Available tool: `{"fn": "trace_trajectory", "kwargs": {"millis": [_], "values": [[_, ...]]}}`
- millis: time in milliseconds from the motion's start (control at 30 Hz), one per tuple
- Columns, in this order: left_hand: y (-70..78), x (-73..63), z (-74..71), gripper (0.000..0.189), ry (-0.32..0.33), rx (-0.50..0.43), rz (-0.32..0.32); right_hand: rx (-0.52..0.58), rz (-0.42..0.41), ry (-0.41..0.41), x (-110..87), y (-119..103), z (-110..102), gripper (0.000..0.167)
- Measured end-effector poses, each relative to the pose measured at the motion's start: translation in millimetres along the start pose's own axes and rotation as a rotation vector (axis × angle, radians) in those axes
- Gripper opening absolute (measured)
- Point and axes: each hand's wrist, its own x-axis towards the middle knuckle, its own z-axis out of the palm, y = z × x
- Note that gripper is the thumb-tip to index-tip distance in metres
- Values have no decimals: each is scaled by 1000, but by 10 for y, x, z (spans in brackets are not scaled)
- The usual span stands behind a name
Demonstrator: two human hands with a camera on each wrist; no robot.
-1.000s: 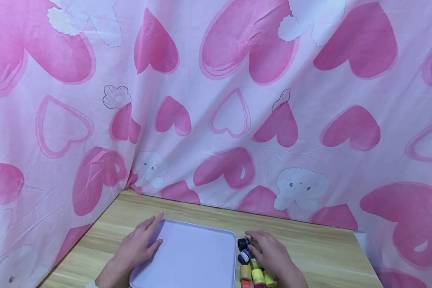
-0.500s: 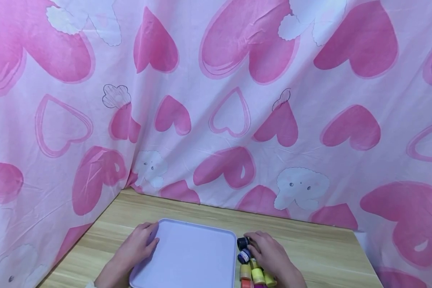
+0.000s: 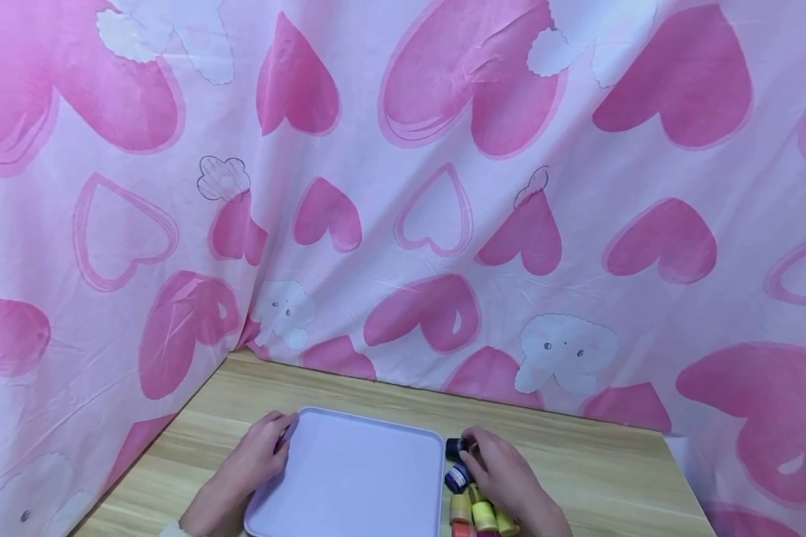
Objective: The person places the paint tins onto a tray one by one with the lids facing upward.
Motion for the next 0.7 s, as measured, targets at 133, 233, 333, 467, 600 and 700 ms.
{"fn": "trace_trajectory", "kwargs": {"millis": [133,233,333,467,600,700], "values": [[-7,-10,-3,44,5,-4,-3,43,22,13,6,-58,11,24],[-5,-18,-9,44,10,-7,-2,34,26,48,-2,-112,14,22],[11,-21,-18,43,16,-9,3,1,6,88,-17,-163,3,23],[24,-24,-31,44,16,-16,1,-63,-91,149,-27,-241,-11,25],[20,-23,-39,44,-1,-23,-18,-122,-171,193,-13,-330,-11,14],[3,-17,-27,44,-16,-29,-34,-164,-168,195,14,-399,-1,11]]}}
